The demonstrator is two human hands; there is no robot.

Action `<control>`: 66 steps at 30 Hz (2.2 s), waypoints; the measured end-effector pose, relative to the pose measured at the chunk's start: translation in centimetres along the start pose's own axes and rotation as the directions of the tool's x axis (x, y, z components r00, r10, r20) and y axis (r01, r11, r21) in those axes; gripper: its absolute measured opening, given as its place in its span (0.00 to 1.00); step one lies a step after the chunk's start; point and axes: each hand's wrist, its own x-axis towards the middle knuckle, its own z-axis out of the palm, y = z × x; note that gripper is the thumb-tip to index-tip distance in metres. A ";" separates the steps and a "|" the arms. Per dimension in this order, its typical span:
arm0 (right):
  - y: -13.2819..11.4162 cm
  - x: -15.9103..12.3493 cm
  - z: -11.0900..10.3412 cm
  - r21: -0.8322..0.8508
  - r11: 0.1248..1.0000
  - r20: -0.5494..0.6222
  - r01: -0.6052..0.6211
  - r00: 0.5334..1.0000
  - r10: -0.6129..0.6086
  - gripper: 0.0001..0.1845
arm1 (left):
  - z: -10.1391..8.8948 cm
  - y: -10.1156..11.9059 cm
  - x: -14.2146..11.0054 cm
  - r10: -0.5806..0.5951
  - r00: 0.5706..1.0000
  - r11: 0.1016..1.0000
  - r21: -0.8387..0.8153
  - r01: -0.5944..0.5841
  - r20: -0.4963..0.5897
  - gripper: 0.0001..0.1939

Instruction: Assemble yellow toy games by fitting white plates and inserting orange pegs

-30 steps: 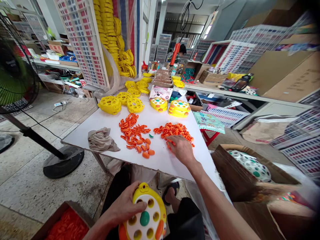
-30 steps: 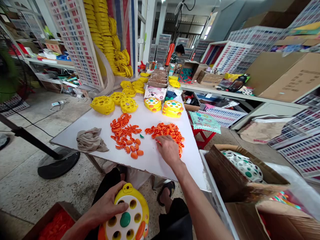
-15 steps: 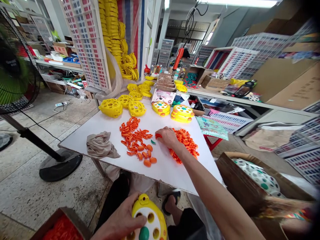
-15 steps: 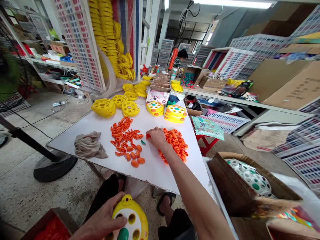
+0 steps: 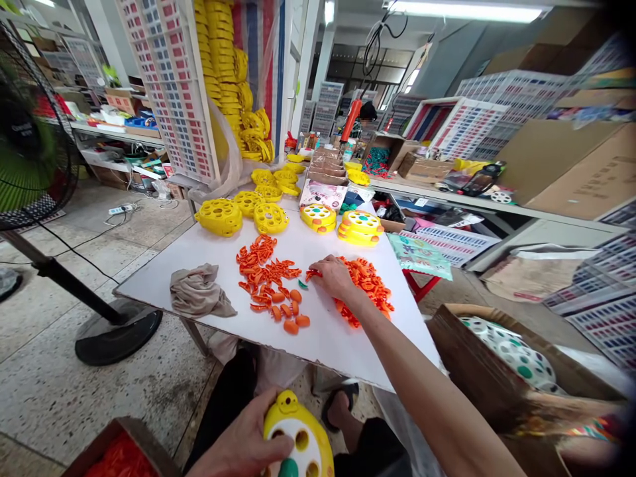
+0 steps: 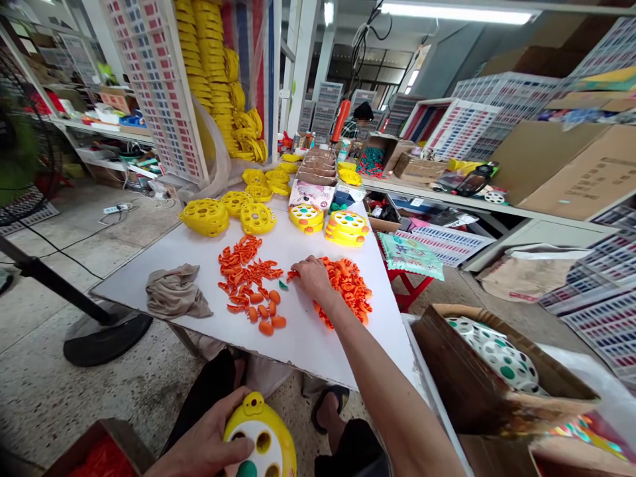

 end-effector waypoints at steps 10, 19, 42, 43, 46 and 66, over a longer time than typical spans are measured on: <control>-1.6 4.0 0.0 0.105 0.994 -0.007 -0.031 0.999 0.031 0.17 | -0.2 0.7 0.3 -0.026 0.999 0.999 0.023 0.027 -0.028 0.17; 3.5 -0.9 -2.9 0.064 0.997 0.059 0.031 0.998 -0.035 0.14 | 0.3 0.0 0.0 -0.015 1.000 0.999 0.043 0.016 -0.010 0.17; 0.3 -0.7 -1.3 -0.062 0.995 -0.013 -0.078 0.997 0.077 0.18 | 0.6 -0.8 -0.2 -0.015 1.000 0.999 0.041 0.016 -0.008 0.20; 0.1 -0.5 -1.2 -0.052 0.996 -0.020 -0.075 0.997 0.074 0.20 | 0.6 -0.8 -0.2 -0.017 1.000 0.999 0.038 0.017 -0.004 0.19; -0.4 0.4 -0.8 0.004 0.999 -0.007 -0.044 0.999 0.044 0.17 | 0.6 -0.9 0.0 -0.022 1.000 0.999 0.040 0.022 0.007 0.17; -3.9 -10.2 -3.2 0.992 0.076 0.086 -0.100 0.983 0.163 0.24 | -0.5 1.4 -0.6 0.071 0.997 0.993 0.093 -0.067 -0.042 0.24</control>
